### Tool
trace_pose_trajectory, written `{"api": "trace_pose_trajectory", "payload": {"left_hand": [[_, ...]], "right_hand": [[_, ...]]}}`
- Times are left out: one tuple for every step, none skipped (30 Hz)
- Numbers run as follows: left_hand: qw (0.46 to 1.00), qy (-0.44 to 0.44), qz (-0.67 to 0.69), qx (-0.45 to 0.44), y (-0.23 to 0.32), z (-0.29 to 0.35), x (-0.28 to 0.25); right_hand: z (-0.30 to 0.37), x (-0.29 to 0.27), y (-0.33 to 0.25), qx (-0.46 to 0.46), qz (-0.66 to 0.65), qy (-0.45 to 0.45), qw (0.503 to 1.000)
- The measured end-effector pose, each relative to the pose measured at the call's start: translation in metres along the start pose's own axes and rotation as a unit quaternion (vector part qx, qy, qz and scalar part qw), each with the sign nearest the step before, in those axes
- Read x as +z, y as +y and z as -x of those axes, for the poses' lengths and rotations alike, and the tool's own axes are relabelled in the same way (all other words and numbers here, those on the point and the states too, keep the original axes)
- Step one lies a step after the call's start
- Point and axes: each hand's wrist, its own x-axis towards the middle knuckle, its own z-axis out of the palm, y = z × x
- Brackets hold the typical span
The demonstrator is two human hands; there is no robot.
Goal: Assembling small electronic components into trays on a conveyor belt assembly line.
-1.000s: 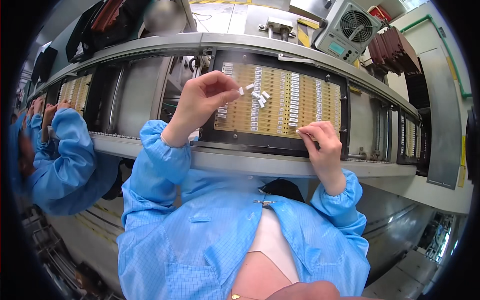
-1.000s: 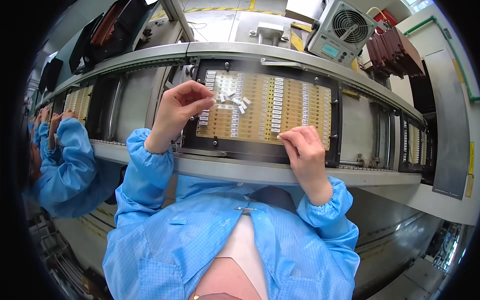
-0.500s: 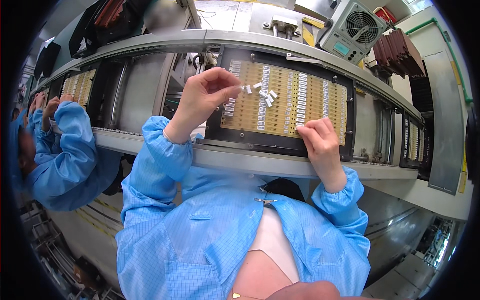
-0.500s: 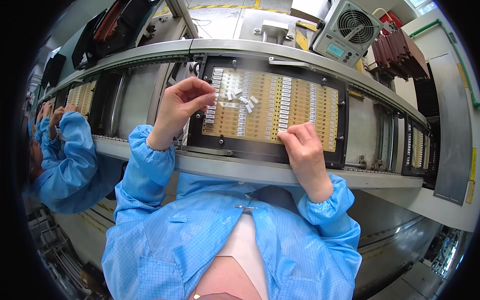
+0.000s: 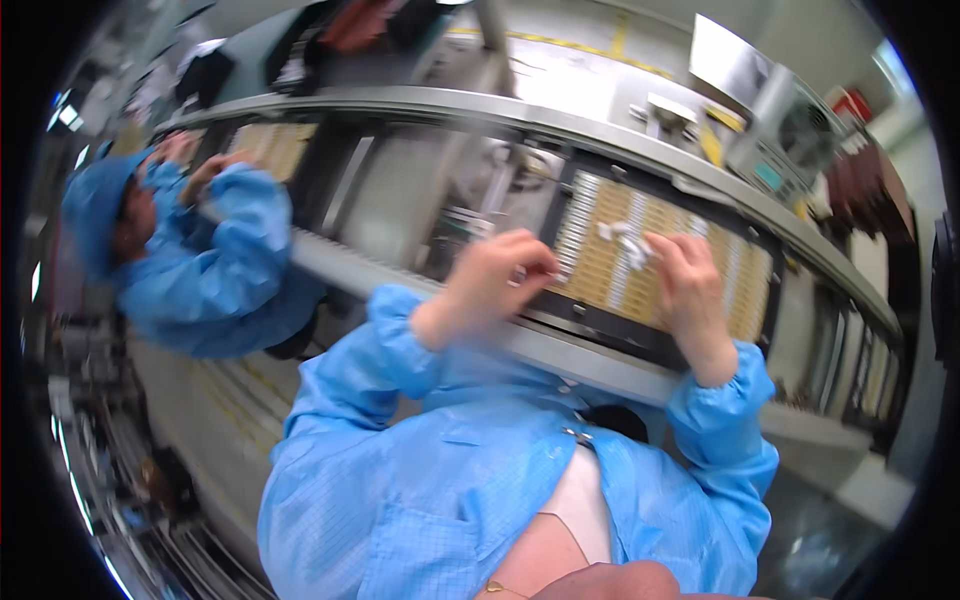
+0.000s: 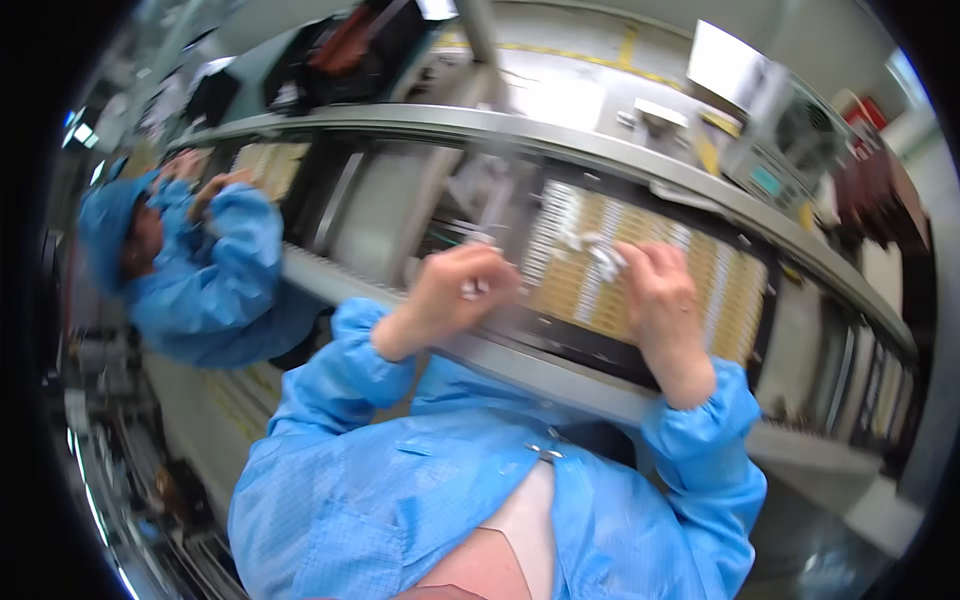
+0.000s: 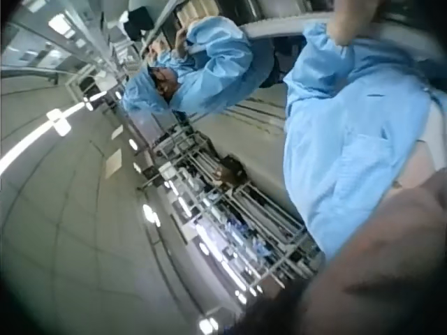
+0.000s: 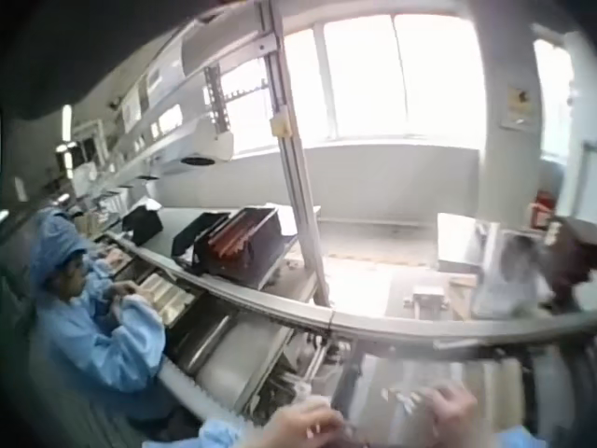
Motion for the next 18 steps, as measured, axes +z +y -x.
{"api": "trace_pose_trajectory", "payload": {"left_hand": [[0.998, 0.025, -0.034, 0.051, -0.004, 0.004, 0.008], [0.998, -0.002, -0.048, 0.032, 0.002, 0.004, 0.009], [0.999, 0.005, 0.009, 0.033, 0.005, 0.007, 0.011], [0.998, 0.025, -0.005, 0.051, 0.005, 0.01, 0.012], [0.997, 0.036, -0.018, 0.06, 0.005, 0.011, 0.015], [0.996, 0.043, -0.031, 0.069, 0.012, 0.008, 0.006], [0.995, 0.045, -0.03, 0.079, 0.015, 0.008, 0.005], [0.995, 0.052, -0.035, 0.074, 0.016, 0.01, 0.003], [0.996, 0.052, -0.04, 0.068, 0.018, 0.011, 0.001], [0.996, 0.046, -0.038, 0.063, 0.017, 0.012, 0.003], [0.997, 0.041, -0.031, 0.065, 0.015, 0.012, 0.003], [0.995, 0.046, -0.045, 0.072, 0.013, 0.011, 0.002], [0.994, 0.048, -0.049, 0.08, 0.008, 0.007, 0.006], [0.993, 0.065, -0.038, 0.091, 0.007, 0.005, 0.009], [0.995, 0.055, -0.051, 0.068, 0.007, 0.005, 0.008], [0.992, 0.06, -0.084, 0.069, 0.008, 0.006, 0.008], [0.99, 0.071, -0.1, 0.064, 0.005, 0.01, 0.006], [0.987, 0.082, -0.111, 0.079, 0.001, 0.01, 0.006]], "right_hand": [[-0.002, 0.005, 0.007, 0.002, 0.02, -0.014, 1.0], [0.0, 0.006, 0.014, -0.001, 0.03, -0.029, 0.999], [0.002, 0.004, 0.018, -0.01, 0.04, -0.044, 0.998], [0.003, 0.0, 0.017, -0.005, 0.04, -0.046, 0.998], [0.004, -0.002, 0.014, 0.006, 0.045, -0.049, 0.998], [-0.006, -0.004, 0.006, -0.015, 0.028, -0.043, 0.999], [-0.007, -0.008, 0.004, 0.003, 0.01, -0.043, 0.999], [-0.01, -0.009, 0.001, 0.025, -0.005, -0.043, 0.999], [-0.014, -0.01, -0.002, 0.02, -0.007, -0.045, 0.999], [-0.014, -0.01, -0.006, 0.037, -0.023, -0.047, 0.998], [-0.013, -0.011, -0.009, 0.057, -0.037, -0.048, 0.997], [-0.013, -0.013, -0.013, 0.068, -0.031, -0.048, 0.996], [-0.012, -0.016, -0.015, 0.073, -0.055, -0.019, 0.996], [-0.007, -0.021, -0.012, 0.082, -0.074, 0.009, 0.994], [-0.007, -0.027, -0.014, 0.072, -0.077, 0.0, 0.994], [-0.005, -0.036, -0.02, 0.083, -0.083, -0.002, 0.993], [-0.002, -0.037, -0.023, 0.094, -0.107, -0.006, 0.99], [0.003, -0.041, -0.028, 0.099, -0.116, 0.006, 0.988]]}}
